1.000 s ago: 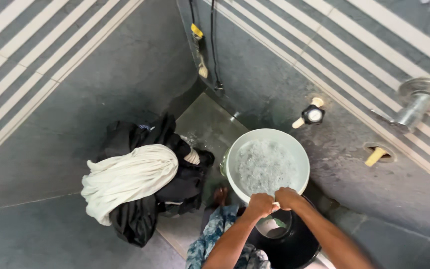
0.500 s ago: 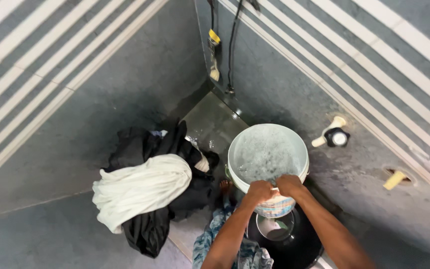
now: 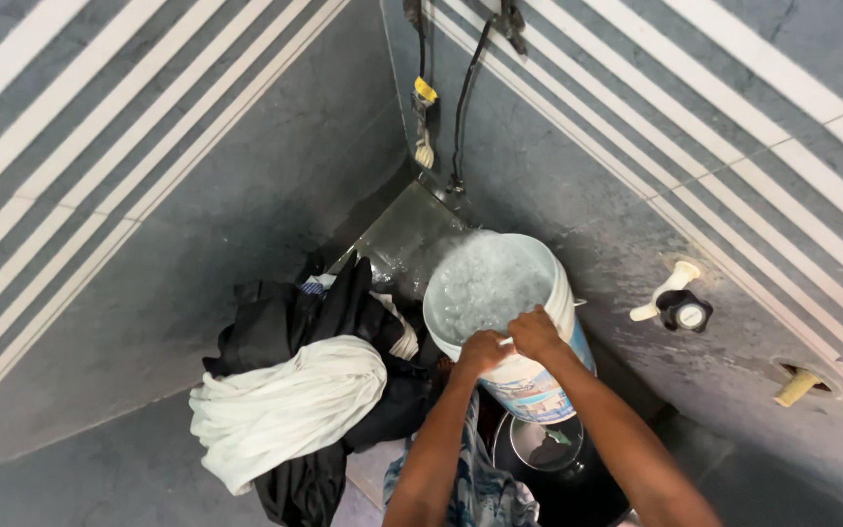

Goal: The person washes clothes in buckets by hand, scrubbing a black garment and a white garment with soap and water before rinsing the bucket.

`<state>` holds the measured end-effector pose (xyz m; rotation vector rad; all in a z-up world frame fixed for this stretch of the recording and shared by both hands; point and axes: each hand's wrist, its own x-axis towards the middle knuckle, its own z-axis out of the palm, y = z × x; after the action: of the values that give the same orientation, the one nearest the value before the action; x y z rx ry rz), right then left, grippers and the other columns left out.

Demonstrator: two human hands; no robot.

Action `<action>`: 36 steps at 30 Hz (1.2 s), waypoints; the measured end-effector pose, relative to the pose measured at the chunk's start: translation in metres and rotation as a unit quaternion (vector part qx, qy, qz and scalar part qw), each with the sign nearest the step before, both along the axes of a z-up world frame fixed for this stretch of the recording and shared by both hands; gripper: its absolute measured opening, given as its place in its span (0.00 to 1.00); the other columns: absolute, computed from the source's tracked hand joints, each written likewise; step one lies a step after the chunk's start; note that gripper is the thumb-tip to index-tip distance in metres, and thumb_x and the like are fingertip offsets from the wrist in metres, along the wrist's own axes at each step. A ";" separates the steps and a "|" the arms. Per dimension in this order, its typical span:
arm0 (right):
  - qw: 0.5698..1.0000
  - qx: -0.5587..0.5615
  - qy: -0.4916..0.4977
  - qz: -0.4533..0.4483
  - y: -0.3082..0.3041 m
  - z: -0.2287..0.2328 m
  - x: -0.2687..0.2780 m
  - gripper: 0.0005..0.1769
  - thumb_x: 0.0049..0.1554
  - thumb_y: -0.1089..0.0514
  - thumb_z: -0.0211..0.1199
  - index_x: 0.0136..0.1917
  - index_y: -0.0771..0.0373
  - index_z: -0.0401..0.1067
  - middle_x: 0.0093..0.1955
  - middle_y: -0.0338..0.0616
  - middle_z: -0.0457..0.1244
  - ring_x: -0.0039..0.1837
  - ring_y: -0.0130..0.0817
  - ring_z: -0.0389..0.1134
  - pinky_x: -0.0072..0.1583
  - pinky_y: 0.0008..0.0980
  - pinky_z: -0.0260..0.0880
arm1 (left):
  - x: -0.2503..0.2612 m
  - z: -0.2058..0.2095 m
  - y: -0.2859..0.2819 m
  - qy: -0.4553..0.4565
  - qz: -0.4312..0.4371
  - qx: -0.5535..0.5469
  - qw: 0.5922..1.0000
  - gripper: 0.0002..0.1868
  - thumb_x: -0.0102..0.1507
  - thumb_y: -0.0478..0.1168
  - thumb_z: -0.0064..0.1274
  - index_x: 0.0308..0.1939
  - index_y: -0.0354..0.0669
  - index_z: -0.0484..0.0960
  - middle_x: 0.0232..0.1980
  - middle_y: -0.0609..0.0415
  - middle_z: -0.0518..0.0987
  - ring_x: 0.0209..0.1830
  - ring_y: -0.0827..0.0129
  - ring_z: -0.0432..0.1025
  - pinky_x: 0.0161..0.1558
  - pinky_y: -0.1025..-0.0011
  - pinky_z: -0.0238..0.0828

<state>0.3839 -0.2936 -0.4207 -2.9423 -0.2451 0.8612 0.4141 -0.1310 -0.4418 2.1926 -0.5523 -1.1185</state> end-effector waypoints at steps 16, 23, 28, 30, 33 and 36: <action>0.997 -0.016 0.052 0.058 0.040 0.011 0.055 0.09 0.50 0.47 0.70 0.40 0.53 0.80 0.41 0.42 0.71 0.50 0.38 0.73 0.63 0.43 0.59 | 0.039 -0.006 0.027 -0.020 -0.004 0.009 1.000 0.26 0.61 0.59 0.58 0.53 0.45 0.86 0.53 0.40 0.82 0.57 0.46 0.75 0.58 0.55 0.70; 0.994 -0.024 0.048 0.097 0.050 0.002 0.067 0.15 0.48 0.43 0.72 0.40 0.55 0.81 0.43 0.44 0.72 0.50 0.39 0.73 0.66 0.45 0.57 | 0.044 -0.009 0.035 0.013 -0.009 0.058 0.998 0.26 0.63 0.61 0.53 0.57 0.50 0.85 0.55 0.41 0.81 0.58 0.47 0.74 0.58 0.55 0.70; 0.994 -0.023 0.049 0.096 0.047 -0.013 0.070 0.13 0.49 0.45 0.71 0.40 0.55 0.81 0.43 0.44 0.72 0.51 0.39 0.73 0.64 0.43 0.60 | 0.048 -0.008 0.035 0.001 -0.016 0.048 0.999 0.25 0.64 0.58 0.51 0.59 0.52 0.84 0.58 0.44 0.80 0.60 0.48 0.73 0.60 0.55 0.69; 0.993 -0.026 0.050 0.104 0.048 -0.014 0.070 0.13 0.49 0.46 0.71 0.40 0.55 0.81 0.43 0.44 0.72 0.51 0.38 0.73 0.62 0.42 0.61 | 0.049 -0.006 0.035 0.027 0.019 0.063 0.997 0.25 0.63 0.58 0.53 0.58 0.51 0.83 0.61 0.46 0.78 0.62 0.49 0.71 0.61 0.56 0.68; 0.995 -0.002 0.052 0.083 0.049 -0.015 0.074 0.10 0.51 0.48 0.70 0.41 0.55 0.81 0.43 0.44 0.72 0.51 0.38 0.73 0.64 0.42 0.59 | 0.052 -0.007 0.036 0.044 0.031 0.068 0.996 0.24 0.63 0.56 0.53 0.59 0.52 0.83 0.60 0.46 0.79 0.60 0.49 0.73 0.61 0.57 0.69; 0.996 0.021 0.052 0.075 0.051 -0.014 0.074 0.14 0.48 0.47 0.72 0.43 0.57 0.80 0.44 0.44 0.71 0.53 0.39 0.72 0.63 0.43 0.58 | 0.053 -0.007 0.038 0.043 0.030 0.073 0.996 0.24 0.63 0.56 0.55 0.59 0.50 0.84 0.59 0.44 0.80 0.60 0.48 0.73 0.60 0.57 0.70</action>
<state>0.4576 -0.2423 -0.4344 -2.8582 -0.4758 1.0093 0.4672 -0.0935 -0.4489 2.2563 -0.3756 -1.2494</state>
